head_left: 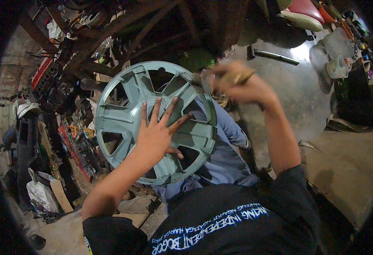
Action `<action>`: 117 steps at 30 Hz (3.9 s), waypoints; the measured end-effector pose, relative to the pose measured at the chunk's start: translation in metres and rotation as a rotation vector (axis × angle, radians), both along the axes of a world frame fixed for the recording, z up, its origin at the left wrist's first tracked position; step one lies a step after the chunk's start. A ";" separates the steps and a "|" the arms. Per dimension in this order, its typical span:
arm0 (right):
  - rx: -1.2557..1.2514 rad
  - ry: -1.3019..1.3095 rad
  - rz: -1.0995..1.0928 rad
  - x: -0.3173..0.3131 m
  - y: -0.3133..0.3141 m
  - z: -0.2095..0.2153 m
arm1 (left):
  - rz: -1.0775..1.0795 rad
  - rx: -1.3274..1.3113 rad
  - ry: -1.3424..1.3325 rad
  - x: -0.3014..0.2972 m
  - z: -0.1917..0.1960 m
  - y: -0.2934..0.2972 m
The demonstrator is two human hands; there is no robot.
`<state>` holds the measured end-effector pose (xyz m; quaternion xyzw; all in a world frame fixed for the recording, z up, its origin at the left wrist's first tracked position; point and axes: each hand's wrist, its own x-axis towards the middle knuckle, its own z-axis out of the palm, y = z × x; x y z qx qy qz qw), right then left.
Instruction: The person sits on the floor and paints a light green wheel rim with a brush. They rotate the rim to cover all spokes and edges, then wipe the surface with a cloth.
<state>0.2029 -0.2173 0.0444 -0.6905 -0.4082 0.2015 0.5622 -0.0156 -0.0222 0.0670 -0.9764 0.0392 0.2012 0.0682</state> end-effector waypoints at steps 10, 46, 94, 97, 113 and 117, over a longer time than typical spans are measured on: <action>-0.352 0.261 0.047 -0.008 -0.044 0.017 | 0.045 0.029 0.060 0.000 -0.001 -0.003; 0.193 -0.117 -0.373 -0.067 0.039 -0.029 | 0.053 -0.074 -0.151 -0.009 -0.017 -0.002; -0.149 -0.217 0.035 -0.011 0.018 -0.014 | 0.047 -0.047 -0.036 -0.003 -0.012 -0.009; -0.146 -0.251 0.022 -0.014 0.003 -0.010 | 0.032 -0.047 -0.037 -0.004 -0.008 -0.005; -0.019 0.131 -0.284 -0.061 -0.032 -0.011 | 1.075 -0.744 -1.146 -0.105 0.050 0.078; 0.006 0.268 -0.437 -0.090 -0.045 0.016 | 1.430 -1.311 -1.119 -0.136 -0.014 0.083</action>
